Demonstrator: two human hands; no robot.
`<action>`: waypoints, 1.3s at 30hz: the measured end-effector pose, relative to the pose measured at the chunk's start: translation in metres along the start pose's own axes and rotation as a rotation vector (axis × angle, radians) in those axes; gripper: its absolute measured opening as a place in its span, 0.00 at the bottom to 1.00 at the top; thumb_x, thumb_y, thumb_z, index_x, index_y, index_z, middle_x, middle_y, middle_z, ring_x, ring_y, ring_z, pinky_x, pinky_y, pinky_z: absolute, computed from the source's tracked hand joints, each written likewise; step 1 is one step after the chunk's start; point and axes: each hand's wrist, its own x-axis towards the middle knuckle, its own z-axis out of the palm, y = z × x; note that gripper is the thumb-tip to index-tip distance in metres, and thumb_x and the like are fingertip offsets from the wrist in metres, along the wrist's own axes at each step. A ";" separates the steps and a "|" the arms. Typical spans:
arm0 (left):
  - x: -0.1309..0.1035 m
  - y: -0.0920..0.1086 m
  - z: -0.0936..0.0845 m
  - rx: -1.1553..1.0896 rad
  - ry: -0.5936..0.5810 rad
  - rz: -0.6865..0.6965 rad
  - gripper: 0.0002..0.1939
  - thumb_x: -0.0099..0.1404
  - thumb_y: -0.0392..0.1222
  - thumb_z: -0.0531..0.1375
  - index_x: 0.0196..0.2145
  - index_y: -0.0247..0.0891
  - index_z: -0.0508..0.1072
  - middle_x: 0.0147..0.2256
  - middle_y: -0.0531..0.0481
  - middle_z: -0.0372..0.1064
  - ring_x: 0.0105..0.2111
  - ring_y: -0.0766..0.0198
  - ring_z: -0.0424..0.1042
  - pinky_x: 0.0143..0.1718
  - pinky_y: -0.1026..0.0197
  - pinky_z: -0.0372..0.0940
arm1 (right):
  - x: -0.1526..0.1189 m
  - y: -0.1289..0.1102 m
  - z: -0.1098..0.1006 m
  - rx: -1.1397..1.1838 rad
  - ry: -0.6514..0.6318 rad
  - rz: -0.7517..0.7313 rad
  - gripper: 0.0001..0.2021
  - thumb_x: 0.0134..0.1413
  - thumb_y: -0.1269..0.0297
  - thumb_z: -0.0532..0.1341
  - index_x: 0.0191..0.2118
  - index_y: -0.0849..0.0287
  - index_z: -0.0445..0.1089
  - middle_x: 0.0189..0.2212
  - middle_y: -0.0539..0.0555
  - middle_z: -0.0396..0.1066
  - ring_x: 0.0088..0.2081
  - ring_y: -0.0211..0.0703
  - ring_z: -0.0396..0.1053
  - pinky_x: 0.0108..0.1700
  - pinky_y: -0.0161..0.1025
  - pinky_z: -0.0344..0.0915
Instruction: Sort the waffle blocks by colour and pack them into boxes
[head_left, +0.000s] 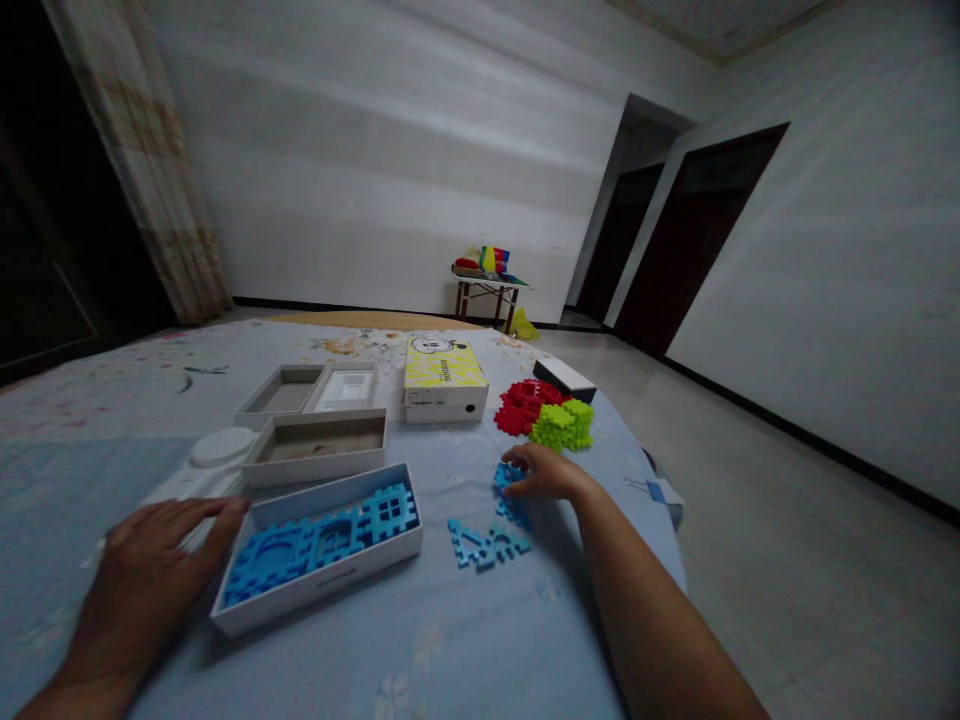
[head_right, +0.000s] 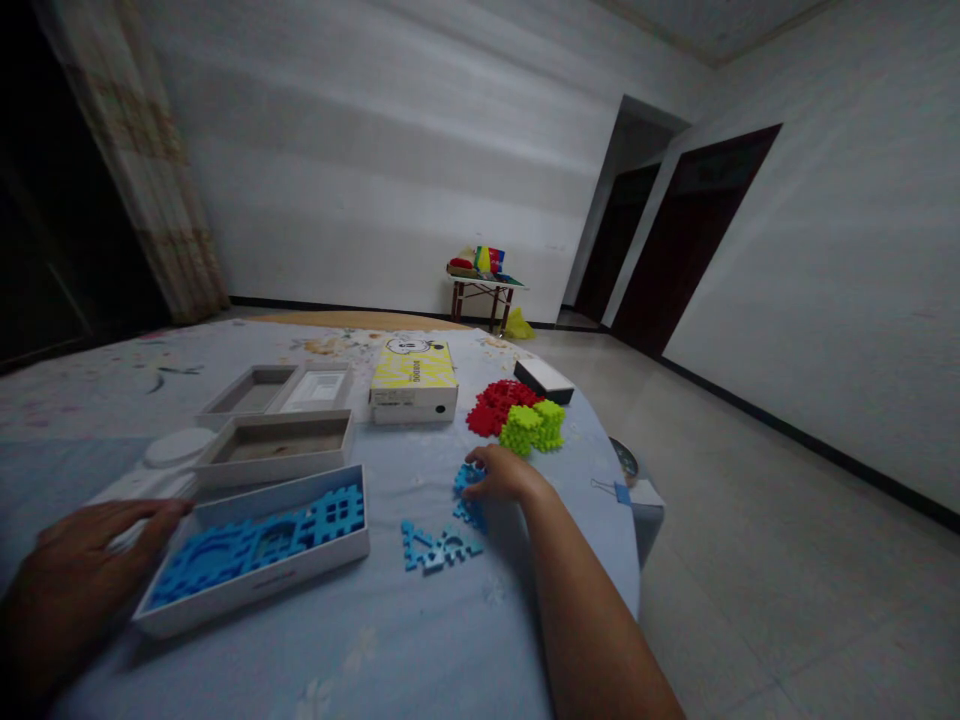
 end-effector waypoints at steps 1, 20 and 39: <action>0.000 0.000 -0.001 0.019 -0.028 0.047 0.16 0.59 0.51 0.48 0.31 0.44 0.74 0.31 0.49 0.76 0.35 0.54 0.70 0.41 0.52 0.61 | -0.002 -0.002 -0.001 0.032 0.022 -0.020 0.29 0.40 0.60 0.67 0.51 0.61 0.66 0.43 0.58 0.70 0.42 0.46 0.68 0.43 0.40 0.65; 0.004 0.009 -0.006 0.020 -0.040 0.018 0.17 0.59 0.54 0.49 0.30 0.41 0.72 0.30 0.50 0.76 0.35 0.58 0.71 0.43 0.54 0.61 | -0.024 -0.054 0.004 -0.177 -0.251 -0.250 0.31 0.33 0.53 0.68 0.48 0.55 0.67 0.43 0.55 0.68 0.39 0.46 0.67 0.39 0.38 0.63; 0.005 0.020 -0.011 -0.015 -0.043 -0.021 0.19 0.61 0.54 0.49 0.29 0.40 0.73 0.31 0.49 0.76 0.36 0.58 0.71 0.46 0.53 0.58 | -0.023 -0.057 0.026 -0.114 0.031 -0.267 0.29 0.41 0.61 0.65 0.52 0.58 0.62 0.45 0.59 0.65 0.46 0.49 0.64 0.48 0.42 0.60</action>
